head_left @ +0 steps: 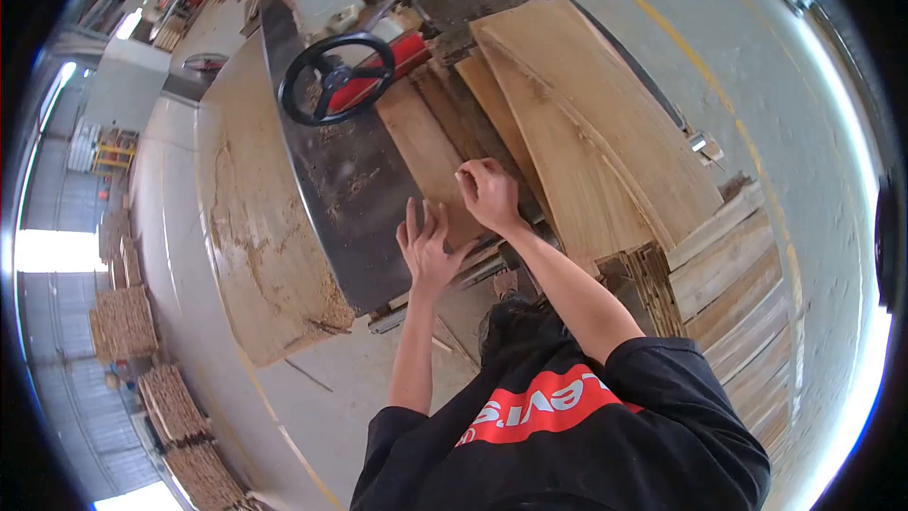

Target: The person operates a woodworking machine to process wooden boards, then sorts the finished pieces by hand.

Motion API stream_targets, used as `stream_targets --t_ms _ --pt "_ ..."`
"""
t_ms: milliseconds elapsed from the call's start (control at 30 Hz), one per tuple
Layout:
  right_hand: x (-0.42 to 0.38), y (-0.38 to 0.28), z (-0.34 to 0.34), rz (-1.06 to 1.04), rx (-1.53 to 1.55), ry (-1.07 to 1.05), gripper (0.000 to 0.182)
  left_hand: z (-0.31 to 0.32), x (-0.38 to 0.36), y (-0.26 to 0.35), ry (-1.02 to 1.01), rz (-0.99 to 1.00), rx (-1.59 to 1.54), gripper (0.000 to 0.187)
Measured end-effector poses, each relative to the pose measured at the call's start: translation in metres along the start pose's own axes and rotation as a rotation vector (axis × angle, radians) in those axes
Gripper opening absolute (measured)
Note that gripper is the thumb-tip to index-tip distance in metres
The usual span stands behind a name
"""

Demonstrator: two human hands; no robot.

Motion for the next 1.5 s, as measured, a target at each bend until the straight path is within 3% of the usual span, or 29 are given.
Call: stream_targets --t_ms 333,400,500,667,767,833,900,967,1133,1267,1367,1500 --pt "0.004 -0.003 0.003 0.079 0.055 -0.092 0.012 -0.002 0.078 -0.043 -0.166 -0.152 0.186 0.084" --pt "0.003 0.000 0.005 0.161 0.075 -0.104 0.012 0.006 0.080 -0.058 -0.099 -0.148 0.162 0.088" --pt "-0.010 0.008 0.007 0.454 0.376 -0.208 0.015 0.030 0.079 -0.067 0.056 -0.172 0.131 0.088" --pt "-0.011 -0.020 -0.072 0.398 0.481 -0.393 0.021 0.052 0.078 -0.064 0.231 -0.131 0.057 0.084" --pt "-0.004 -0.003 -0.116 0.464 0.546 -0.265 0.018 0.044 0.074 -0.061 0.197 -0.142 0.014 0.086" --pt "0.010 -0.019 -0.165 0.407 0.345 -0.098 0.028 0.040 0.076 -0.062 0.195 -0.164 -0.001 0.088" --pt "0.019 -0.018 -0.187 0.356 0.426 -0.034 0.035 0.042 0.076 -0.064 0.187 -0.194 0.003 0.090" --pt "0.027 -0.014 -0.208 0.336 0.416 0.025 0.030 0.039 0.081 -0.064 0.160 -0.207 0.008 0.088" --pt "0.047 -0.006 -0.246 0.267 0.038 0.070 0.022 0.037 0.079 -0.062 0.091 -0.211 0.000 0.081" --pt "0.057 -0.017 -0.274 0.152 -0.314 0.062 0.026 0.042 0.077 -0.064 0.129 -0.214 -0.011 0.080" --pt "0.054 0.000 -0.284 0.123 -0.469 0.062 0.043 0.043 0.077 -0.066 0.104 -0.228 -0.011 0.080" --pt "0.043 0.030 -0.293 0.255 -0.697 -0.029 0.089 0.040 0.078 -0.064 0.079 -0.252 -0.022 0.080"
Point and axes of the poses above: each hand's wrist, its own x-axis towards the middle knuckle, its own z-axis out of the palm, y = z × x, the point moved 6 cm from there along x, towards the middle knuckle, and after that the axes turned 2 degrees about -x, right-handed, at the moved point
